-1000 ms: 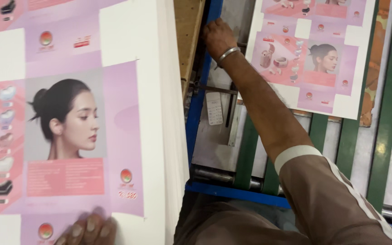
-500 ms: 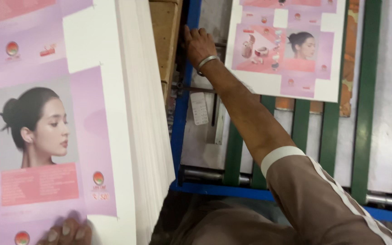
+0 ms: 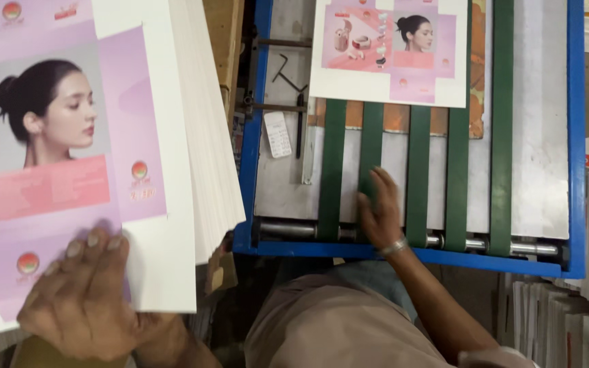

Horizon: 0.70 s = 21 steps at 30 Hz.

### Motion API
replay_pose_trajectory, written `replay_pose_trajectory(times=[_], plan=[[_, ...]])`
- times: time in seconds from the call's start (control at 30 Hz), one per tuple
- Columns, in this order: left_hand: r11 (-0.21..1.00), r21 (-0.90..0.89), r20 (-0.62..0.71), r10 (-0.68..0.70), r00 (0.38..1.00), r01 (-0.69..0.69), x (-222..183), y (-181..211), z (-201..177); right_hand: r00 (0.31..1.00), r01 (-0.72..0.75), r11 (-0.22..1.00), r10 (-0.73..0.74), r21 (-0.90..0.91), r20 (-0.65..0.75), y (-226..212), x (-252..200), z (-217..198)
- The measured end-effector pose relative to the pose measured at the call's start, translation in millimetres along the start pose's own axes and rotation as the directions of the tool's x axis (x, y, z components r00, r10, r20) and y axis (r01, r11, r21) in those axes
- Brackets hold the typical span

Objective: The person feeds printed sheets of paper into a finishing machine by hand, picking them from a large stack on the left and placing them onto the moving conveyor belt of the machine.

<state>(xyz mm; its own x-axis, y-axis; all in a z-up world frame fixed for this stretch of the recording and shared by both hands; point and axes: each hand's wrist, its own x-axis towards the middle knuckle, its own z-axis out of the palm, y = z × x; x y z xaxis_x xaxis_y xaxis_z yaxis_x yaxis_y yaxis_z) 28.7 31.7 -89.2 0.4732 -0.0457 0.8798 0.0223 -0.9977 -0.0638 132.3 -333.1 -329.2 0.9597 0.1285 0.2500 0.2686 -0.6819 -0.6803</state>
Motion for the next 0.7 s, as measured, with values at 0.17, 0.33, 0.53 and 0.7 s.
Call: replay_pose_trajectory(times=[0.17, 0.33, 0.53, 0.7], plan=[[1.0, -0.002, 0.038, -0.002, 0.999, 0.002, -16.6, -2.3, -3.6, 0.989, -0.048, 0.967, 0.01, -0.251, -0.15, 48.6, -77.3, -32.3], [1.0, -0.019, 0.026, 0.01, 1.0, -0.009, -18.5, -8.0, 1.1, 0.984, -0.016, 0.925, -0.051, -0.379, -0.168, 58.1, -103.9, -20.2], [0.997, -0.003, 0.022, 0.071, 0.997, -0.071, -18.2, -15.2, 2.6, 0.988, -0.033, 0.906, -0.033, -0.422, -0.148, 56.3, -104.8, -11.9], [0.999, -0.041, 0.017, 0.031, 0.999, -0.03, -22.0, -15.5, 4.7, 0.991, -0.013, 0.896, -0.049, -0.443, -0.127, 55.1, -103.0, -14.2]])
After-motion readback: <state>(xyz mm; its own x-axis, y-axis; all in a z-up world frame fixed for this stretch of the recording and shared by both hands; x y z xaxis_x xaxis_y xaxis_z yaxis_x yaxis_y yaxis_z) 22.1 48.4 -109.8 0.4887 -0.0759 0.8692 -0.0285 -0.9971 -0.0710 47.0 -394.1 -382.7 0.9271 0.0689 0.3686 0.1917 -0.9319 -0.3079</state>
